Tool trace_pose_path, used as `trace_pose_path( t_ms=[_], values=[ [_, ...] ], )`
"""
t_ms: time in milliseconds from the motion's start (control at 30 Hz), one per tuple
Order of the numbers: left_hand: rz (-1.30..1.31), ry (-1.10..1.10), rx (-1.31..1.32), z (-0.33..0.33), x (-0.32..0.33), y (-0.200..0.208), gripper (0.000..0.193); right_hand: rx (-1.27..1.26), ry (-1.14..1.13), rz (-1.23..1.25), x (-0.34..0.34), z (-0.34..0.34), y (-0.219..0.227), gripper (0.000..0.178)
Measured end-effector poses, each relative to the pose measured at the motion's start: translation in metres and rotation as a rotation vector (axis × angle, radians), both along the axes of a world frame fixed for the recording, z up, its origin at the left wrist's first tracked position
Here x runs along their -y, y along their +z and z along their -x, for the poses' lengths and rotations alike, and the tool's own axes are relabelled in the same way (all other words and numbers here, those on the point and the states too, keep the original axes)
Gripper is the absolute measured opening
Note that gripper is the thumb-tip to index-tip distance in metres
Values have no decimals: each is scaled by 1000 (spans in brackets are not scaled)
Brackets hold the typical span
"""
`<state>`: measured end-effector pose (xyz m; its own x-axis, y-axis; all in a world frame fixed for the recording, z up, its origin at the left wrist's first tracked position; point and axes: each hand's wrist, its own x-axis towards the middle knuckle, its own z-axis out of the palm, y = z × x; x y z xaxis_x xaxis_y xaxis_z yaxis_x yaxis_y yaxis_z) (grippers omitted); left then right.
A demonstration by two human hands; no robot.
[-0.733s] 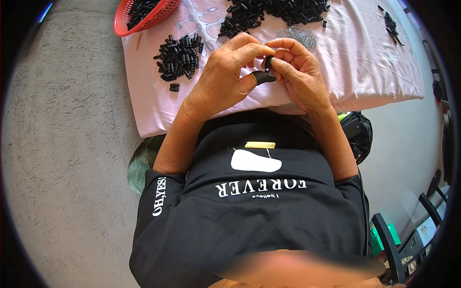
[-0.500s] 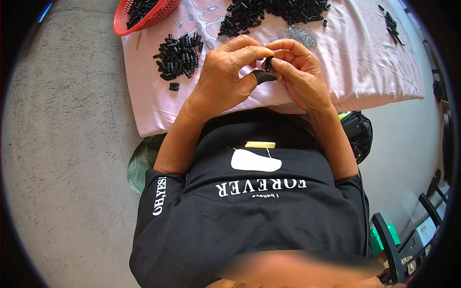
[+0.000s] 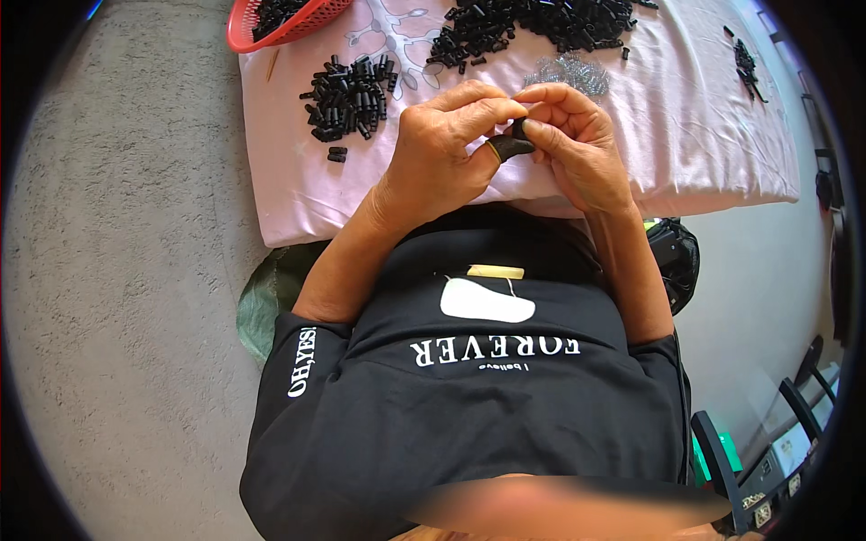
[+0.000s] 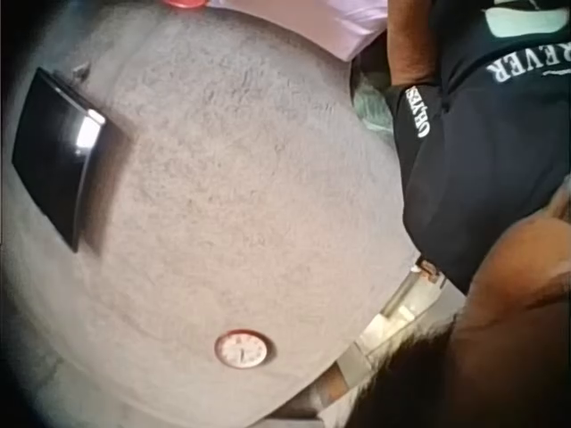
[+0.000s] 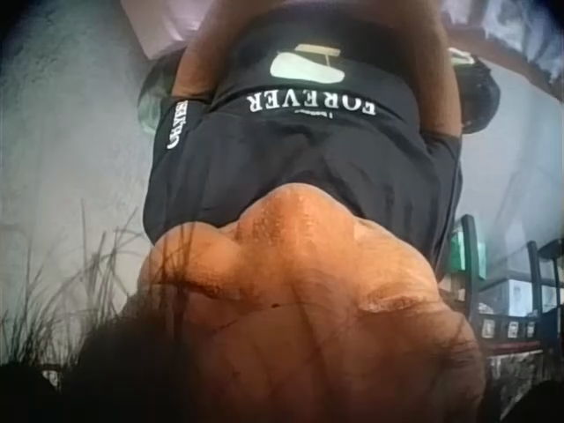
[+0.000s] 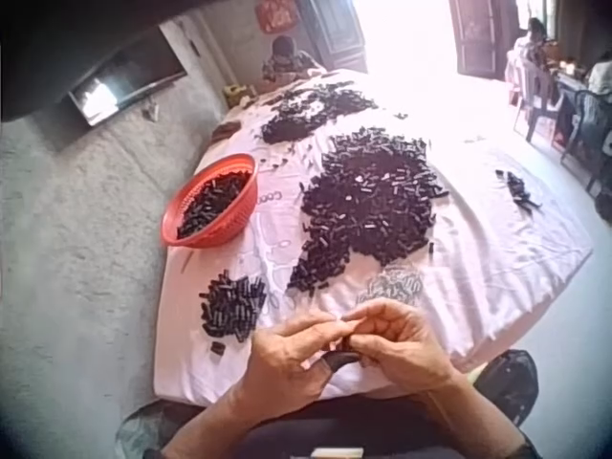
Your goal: Assembling small black plastic components by inserting metal pins into them.
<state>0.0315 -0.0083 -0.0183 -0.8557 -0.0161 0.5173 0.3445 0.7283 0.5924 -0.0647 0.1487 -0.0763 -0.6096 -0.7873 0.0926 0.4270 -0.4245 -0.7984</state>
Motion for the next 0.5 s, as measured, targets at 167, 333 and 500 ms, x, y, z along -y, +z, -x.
trace_pose_path(
  t_ms=[167,333,500],
  values=[
    [-39,-4,9,0,2,1,35,-34,-24,-21,2,-1,-2,27],
    [-8,147,85,-4,31,3,35,1,-105,-34,5,-4,2,24],
    [185,386,43,-15,83,-13,36,-11,-107,-18,7,-3,-3,24]
  ],
)
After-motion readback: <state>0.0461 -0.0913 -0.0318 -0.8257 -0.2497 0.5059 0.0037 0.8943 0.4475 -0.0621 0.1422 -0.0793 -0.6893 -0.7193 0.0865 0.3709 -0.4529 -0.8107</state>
